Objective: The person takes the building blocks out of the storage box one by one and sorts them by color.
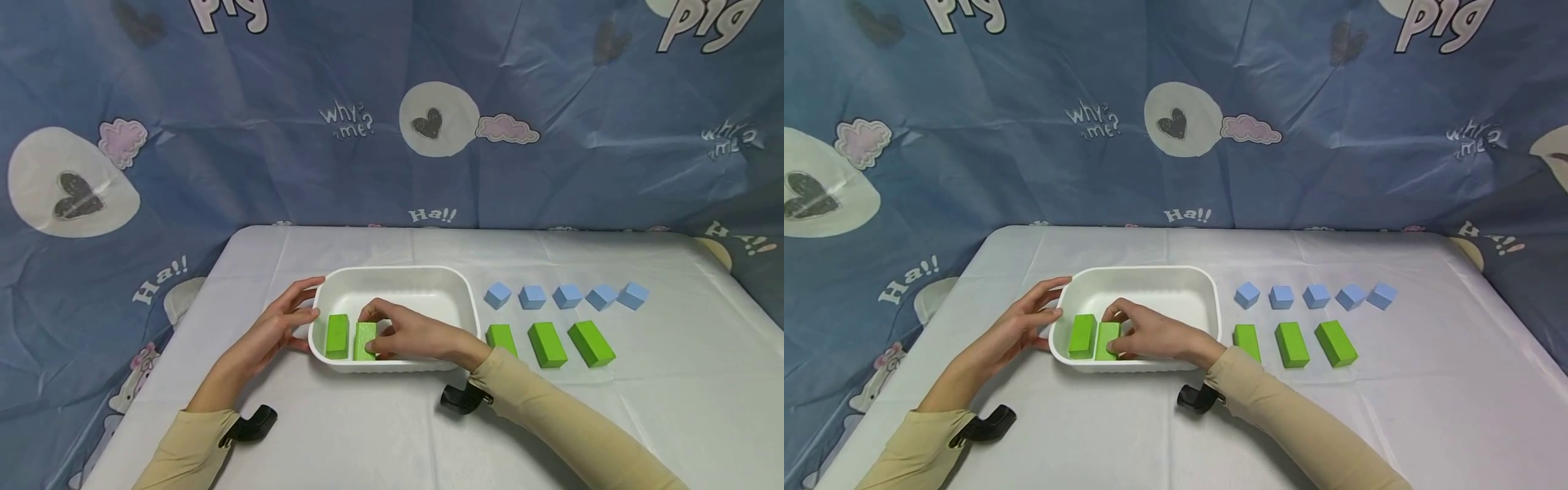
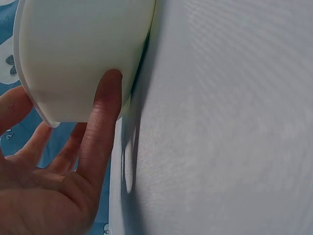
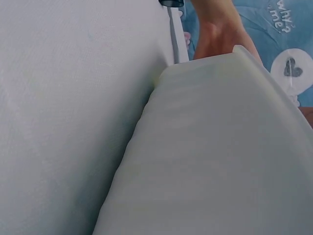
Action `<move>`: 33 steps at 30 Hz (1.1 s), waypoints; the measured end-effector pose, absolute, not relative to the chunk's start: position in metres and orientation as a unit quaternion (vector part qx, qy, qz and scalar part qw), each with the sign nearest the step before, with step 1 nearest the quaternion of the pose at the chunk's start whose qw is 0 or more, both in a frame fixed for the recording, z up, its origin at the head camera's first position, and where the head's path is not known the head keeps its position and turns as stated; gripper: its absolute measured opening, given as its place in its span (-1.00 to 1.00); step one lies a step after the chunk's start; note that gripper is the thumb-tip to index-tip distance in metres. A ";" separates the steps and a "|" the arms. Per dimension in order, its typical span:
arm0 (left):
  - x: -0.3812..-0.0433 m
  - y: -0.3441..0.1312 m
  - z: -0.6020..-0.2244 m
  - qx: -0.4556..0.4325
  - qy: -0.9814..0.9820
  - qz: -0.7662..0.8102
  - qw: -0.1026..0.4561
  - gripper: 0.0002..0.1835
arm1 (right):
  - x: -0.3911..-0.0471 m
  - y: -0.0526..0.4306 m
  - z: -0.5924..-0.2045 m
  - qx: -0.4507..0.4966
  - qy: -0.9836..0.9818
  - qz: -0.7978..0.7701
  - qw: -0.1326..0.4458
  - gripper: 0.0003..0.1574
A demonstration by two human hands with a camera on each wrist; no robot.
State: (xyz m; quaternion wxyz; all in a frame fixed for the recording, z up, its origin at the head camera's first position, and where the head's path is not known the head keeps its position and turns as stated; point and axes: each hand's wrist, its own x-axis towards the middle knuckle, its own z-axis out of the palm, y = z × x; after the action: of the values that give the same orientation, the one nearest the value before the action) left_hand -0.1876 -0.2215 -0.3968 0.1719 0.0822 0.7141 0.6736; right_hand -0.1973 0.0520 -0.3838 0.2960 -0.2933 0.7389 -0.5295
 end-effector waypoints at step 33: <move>-0.188 -0.222 -0.397 0.082 0.718 0.669 0.173 -0.39 | -0.196 0.055 -0.381 -0.274 0.702 -0.611 0.244 -0.58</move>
State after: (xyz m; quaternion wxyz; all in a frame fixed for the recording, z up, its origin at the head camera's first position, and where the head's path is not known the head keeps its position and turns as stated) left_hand -0.1883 -0.2222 -0.3973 0.1729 0.0821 0.7184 0.6688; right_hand -0.1960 0.0555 -0.3812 0.2435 -0.2743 0.7016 -0.6109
